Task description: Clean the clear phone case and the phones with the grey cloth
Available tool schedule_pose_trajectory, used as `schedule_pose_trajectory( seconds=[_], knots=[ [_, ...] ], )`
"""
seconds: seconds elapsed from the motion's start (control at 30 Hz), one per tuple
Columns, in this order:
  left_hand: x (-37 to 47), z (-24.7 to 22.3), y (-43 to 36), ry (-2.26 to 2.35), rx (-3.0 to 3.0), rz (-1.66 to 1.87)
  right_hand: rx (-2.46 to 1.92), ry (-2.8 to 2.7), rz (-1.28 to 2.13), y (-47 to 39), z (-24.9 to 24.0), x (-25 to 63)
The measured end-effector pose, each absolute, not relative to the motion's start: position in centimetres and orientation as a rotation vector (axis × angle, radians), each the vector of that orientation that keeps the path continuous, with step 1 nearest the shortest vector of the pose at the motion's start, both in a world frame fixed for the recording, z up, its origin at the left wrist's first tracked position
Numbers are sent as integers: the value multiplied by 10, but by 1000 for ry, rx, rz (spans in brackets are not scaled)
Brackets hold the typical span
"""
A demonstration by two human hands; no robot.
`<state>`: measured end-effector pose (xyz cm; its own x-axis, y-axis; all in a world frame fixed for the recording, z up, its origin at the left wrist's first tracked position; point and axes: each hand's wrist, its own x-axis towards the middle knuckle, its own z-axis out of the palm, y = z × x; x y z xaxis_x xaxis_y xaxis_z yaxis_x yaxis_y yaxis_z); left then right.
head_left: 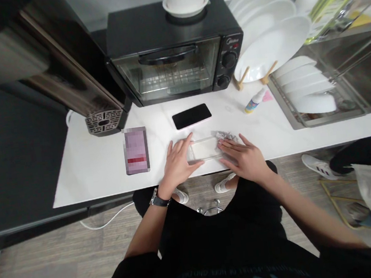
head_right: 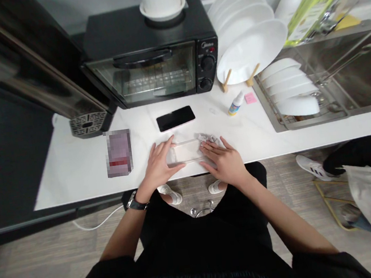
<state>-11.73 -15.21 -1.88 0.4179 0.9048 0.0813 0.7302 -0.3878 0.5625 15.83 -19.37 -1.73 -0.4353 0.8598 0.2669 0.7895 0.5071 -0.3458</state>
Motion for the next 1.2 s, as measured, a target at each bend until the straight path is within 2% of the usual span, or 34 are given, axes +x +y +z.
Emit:
schedule_pose_trajectory(
  seconds=[0.23, 0.37, 0.53, 0.67, 0.8, 0.97, 1.1, 1.2],
  knots=[
    [-120, -19, -152, 1377, 2267, 497, -1123, -2400, 476, -184, -20, 95],
    [-120, -20, -152, 1387, 2269, 533, -1275, -2384, 323, -167, -19, 127],
    [-116, -19, -153, 1400, 2264, 532, -1493, -2314, 175, -192, -11, 156],
    [-116, -17, -153, 1389, 2270, 506, -1256, -2367, 411, -201, -11, 120],
    [-119, -18, -152, 1382, 2273, 497, -1060, -2388, 549, -175, -18, 98],
    [-119, -20, -152, 1401, 2243, 545, -1197, -2404, 374, -156, -20, 137],
    [-116, -19, -152, 1416, 2243, 535, -1414, -2266, 216, -178, -21, 164],
    [-116, -19, -153, 1397, 2276, 509, -1404, -2218, 240, -195, -25, 158]
  ],
)
